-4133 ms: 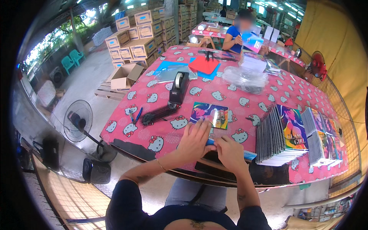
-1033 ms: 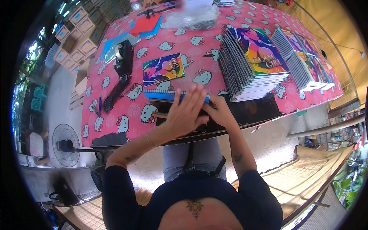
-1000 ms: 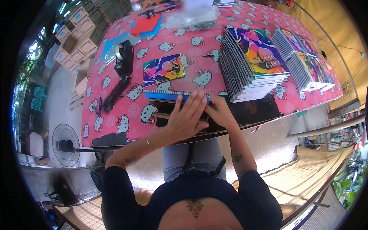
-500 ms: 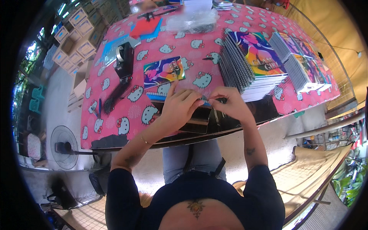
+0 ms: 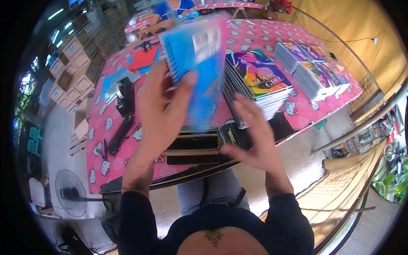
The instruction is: The person picks up blue spiral-bound notebooks from a stack, holds them with both hands while turning them slightly, and then places them onto another stack on the table.
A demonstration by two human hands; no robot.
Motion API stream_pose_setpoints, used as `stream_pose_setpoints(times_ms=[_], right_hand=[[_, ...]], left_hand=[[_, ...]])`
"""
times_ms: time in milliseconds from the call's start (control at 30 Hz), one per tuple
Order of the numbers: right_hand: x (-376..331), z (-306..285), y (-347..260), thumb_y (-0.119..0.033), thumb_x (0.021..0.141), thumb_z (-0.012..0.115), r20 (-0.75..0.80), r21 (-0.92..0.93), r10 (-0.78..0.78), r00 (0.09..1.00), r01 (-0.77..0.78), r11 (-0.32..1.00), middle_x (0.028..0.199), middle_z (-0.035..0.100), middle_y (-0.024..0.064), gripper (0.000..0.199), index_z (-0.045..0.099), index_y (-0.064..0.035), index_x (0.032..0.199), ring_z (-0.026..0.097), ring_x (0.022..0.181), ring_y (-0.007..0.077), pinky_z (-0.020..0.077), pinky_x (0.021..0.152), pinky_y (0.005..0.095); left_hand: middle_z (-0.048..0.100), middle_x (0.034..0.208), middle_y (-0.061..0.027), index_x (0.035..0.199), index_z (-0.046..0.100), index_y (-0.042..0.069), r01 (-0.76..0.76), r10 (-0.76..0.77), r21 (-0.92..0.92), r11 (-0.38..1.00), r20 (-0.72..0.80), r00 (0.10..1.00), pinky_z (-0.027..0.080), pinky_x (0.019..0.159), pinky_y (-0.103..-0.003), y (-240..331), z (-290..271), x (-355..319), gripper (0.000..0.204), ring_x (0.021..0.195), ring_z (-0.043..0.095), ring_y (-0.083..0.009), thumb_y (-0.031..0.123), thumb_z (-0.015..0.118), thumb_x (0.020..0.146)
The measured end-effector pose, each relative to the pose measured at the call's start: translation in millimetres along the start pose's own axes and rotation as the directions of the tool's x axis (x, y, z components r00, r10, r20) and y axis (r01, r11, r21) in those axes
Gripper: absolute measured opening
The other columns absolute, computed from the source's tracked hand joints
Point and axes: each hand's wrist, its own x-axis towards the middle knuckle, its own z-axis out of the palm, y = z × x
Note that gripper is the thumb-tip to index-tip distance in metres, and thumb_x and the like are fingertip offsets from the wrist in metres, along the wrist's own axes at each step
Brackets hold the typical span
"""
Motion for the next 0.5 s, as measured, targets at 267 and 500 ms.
stream_pose_setpoints(times_ms=[267, 500], right_hand=[[50, -61, 77, -0.003, 0.094, 0.066, -0.33, 0.292, 0.205, 0.921, -0.107, 0.95, 0.113, 0.07, 0.0154, 0.053, 0.048, 0.0001, 0.144, 0.068, 0.102, 0.0198, 0.0562, 0.086, 0.035], [38, -74, 129, -0.016, 0.096, 0.066, -0.483, 0.031, 0.307, 0.82, -0.335, 0.942, 0.138, 0.054, 0.0191, 0.06, 0.043, -0.001, 0.148, 0.052, 0.129, 0.0241, 0.0472, 0.1, 0.0393]], left_hand=[[0.06, 0.105, -0.0137, 0.143, 0.053, 0.013, -0.659, 0.652, 0.149, 0.737, 0.1, 0.752, 0.051, 0.082, -0.039, -63, 113, 139, 0.066, 0.094, 0.061, -0.0238, 0.048, 0.071, 0.09], [0.059, 0.128, -0.019, 0.146, 0.054, 0.026, -0.409, -0.102, 0.596, 0.691, 0.641, 0.761, 0.038, 0.105, -0.051, -145, 162, 117, 0.076, 0.121, 0.054, -0.0359, 0.075, 0.052, 0.088]])
